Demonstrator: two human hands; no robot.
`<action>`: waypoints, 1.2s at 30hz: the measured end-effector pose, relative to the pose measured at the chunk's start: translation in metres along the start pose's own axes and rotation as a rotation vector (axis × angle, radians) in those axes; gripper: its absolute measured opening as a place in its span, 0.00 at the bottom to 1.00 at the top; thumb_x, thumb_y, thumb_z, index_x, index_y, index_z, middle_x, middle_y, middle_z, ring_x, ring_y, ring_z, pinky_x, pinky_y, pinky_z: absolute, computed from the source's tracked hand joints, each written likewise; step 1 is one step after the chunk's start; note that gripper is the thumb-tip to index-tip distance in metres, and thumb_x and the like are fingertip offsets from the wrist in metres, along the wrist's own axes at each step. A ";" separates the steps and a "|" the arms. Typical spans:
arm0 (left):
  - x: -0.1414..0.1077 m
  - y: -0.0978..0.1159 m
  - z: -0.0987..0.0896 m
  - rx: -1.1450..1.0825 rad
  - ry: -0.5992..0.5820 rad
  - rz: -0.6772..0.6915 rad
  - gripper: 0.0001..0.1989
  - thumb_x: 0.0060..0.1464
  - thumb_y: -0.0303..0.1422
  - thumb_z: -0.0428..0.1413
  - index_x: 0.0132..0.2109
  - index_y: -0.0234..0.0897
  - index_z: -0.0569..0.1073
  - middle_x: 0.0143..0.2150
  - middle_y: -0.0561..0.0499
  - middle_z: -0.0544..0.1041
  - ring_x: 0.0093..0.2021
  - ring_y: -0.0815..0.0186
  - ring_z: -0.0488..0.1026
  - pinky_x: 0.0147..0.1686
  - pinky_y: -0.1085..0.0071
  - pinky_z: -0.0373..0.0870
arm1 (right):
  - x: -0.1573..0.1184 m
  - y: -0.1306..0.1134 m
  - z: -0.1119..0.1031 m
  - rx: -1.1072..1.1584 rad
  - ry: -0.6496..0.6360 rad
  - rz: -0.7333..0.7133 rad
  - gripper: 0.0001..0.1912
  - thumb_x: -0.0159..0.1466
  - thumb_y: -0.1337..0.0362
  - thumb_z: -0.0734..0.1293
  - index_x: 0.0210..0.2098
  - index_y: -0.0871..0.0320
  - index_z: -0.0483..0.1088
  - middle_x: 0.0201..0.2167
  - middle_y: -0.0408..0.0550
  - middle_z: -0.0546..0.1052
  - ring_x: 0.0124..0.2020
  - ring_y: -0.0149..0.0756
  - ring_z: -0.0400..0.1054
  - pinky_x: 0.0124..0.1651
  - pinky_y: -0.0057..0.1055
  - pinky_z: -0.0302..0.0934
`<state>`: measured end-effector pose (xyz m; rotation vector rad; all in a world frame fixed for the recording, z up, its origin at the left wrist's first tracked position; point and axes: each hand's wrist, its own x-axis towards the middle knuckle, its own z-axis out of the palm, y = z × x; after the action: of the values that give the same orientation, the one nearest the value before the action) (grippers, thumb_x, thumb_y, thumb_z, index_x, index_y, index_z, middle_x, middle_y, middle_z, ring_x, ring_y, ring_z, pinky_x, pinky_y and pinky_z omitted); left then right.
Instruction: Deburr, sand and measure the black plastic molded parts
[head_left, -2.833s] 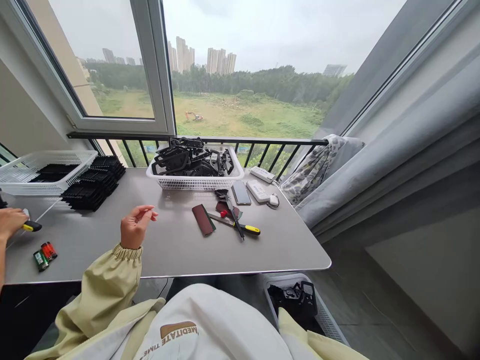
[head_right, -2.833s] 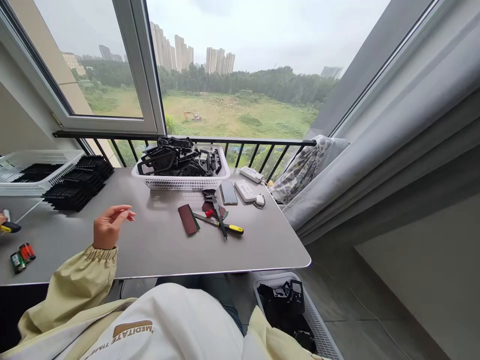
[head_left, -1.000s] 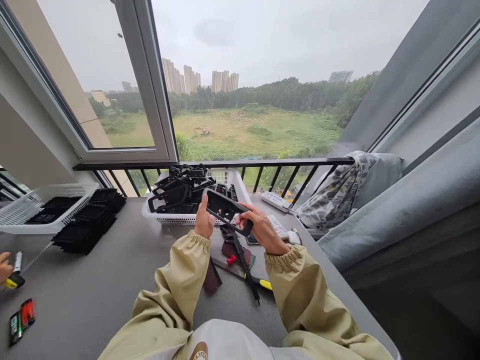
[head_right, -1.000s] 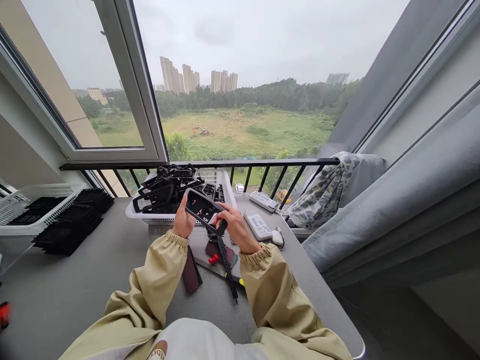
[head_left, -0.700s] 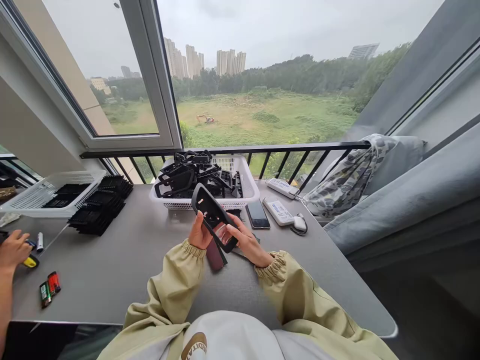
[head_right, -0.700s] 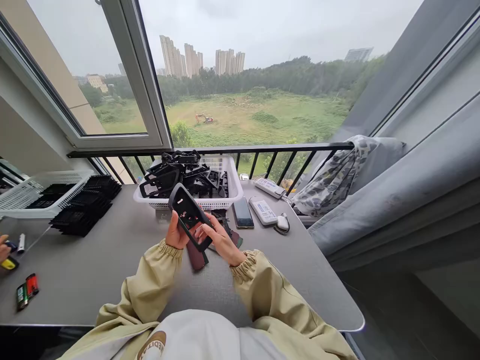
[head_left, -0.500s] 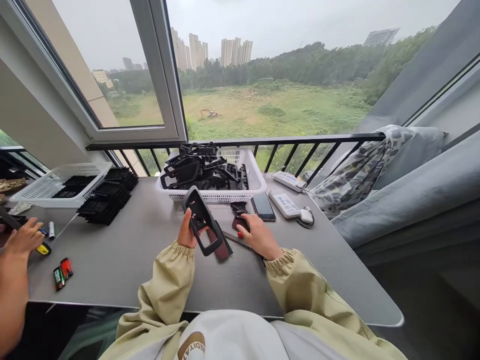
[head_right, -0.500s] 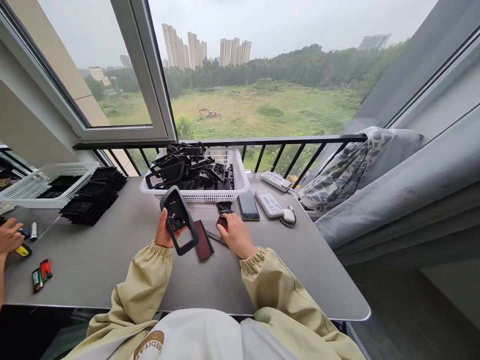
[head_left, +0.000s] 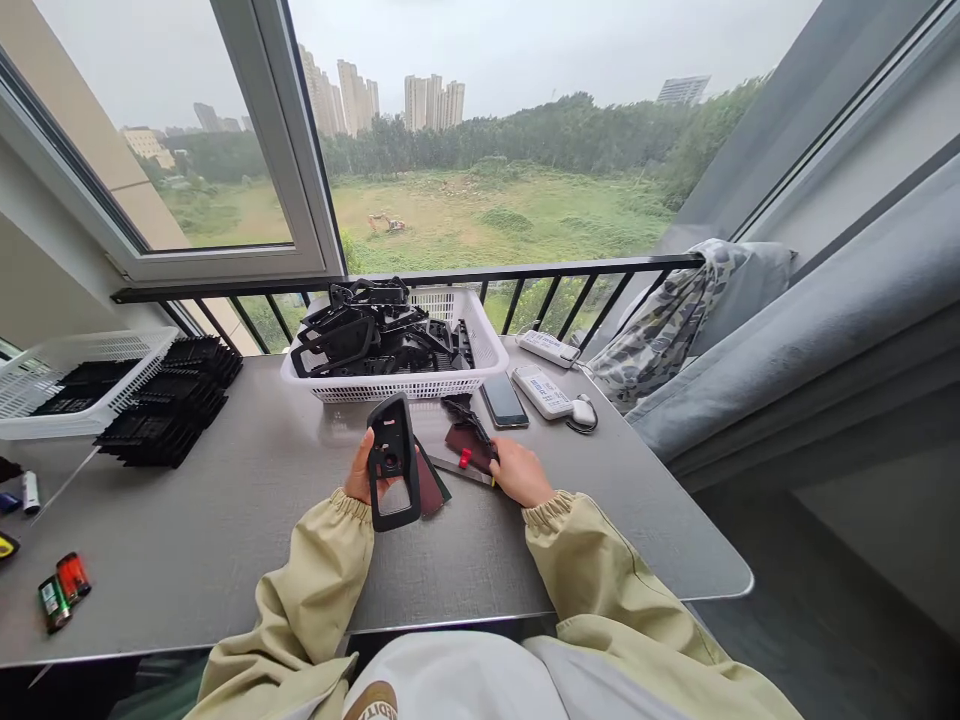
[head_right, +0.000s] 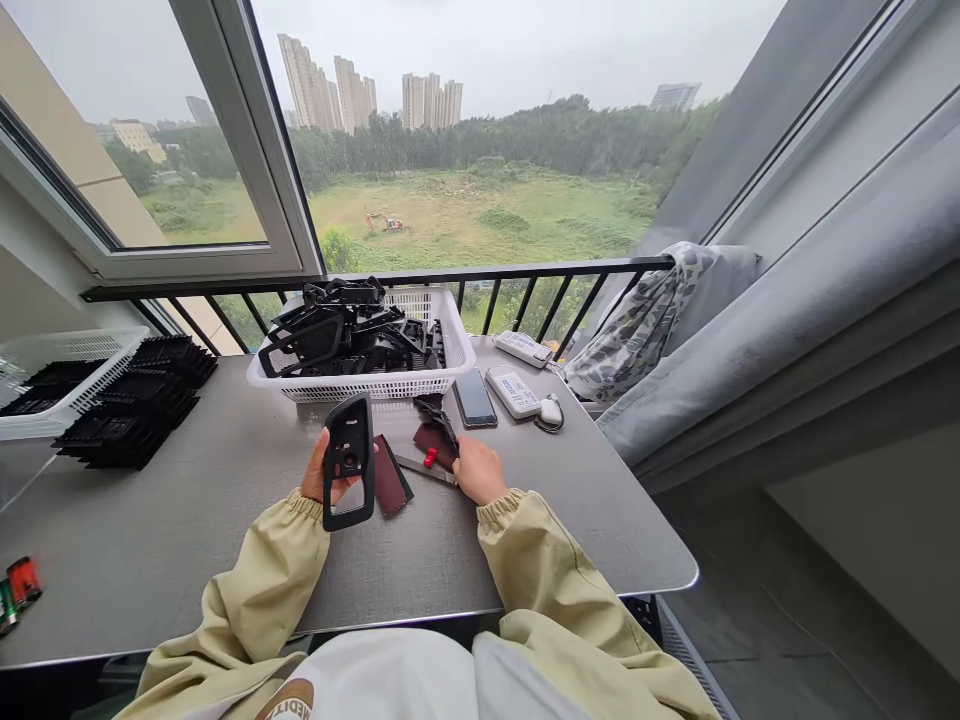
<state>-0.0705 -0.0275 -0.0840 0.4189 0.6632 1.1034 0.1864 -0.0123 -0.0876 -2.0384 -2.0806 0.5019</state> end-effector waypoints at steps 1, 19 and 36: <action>0.002 -0.001 -0.004 -0.003 -0.019 -0.013 0.26 0.56 0.49 0.52 0.45 0.28 0.75 0.39 0.37 0.81 0.39 0.54 0.79 0.41 0.59 0.74 | 0.001 0.002 -0.001 0.009 0.022 0.005 0.16 0.61 0.73 0.60 0.48 0.62 0.70 0.44 0.59 0.76 0.44 0.47 0.71 0.44 0.37 0.62; 0.006 -0.040 -0.027 -0.011 -0.121 -0.070 0.30 0.48 0.53 0.58 0.47 0.31 0.76 0.42 0.39 0.81 0.43 0.52 0.78 0.45 0.60 0.70 | -0.029 -0.033 0.015 0.218 0.078 -0.511 0.28 0.67 0.44 0.51 0.36 0.58 0.72 0.27 0.49 0.77 0.26 0.35 0.70 0.30 0.29 0.56; 0.003 -0.039 -0.025 -0.042 0.033 -0.057 0.23 0.50 0.46 0.60 0.48 0.34 0.76 0.38 0.43 0.81 0.38 0.56 0.78 0.39 0.63 0.73 | -0.035 -0.033 0.008 0.375 0.053 -0.467 0.11 0.61 0.61 0.56 0.34 0.58 0.68 0.23 0.45 0.73 0.23 0.33 0.67 0.30 0.28 0.57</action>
<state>-0.0597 -0.0406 -0.1271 0.3449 0.6763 1.0702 0.1543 -0.0478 -0.0796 -1.2973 -2.1358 0.6767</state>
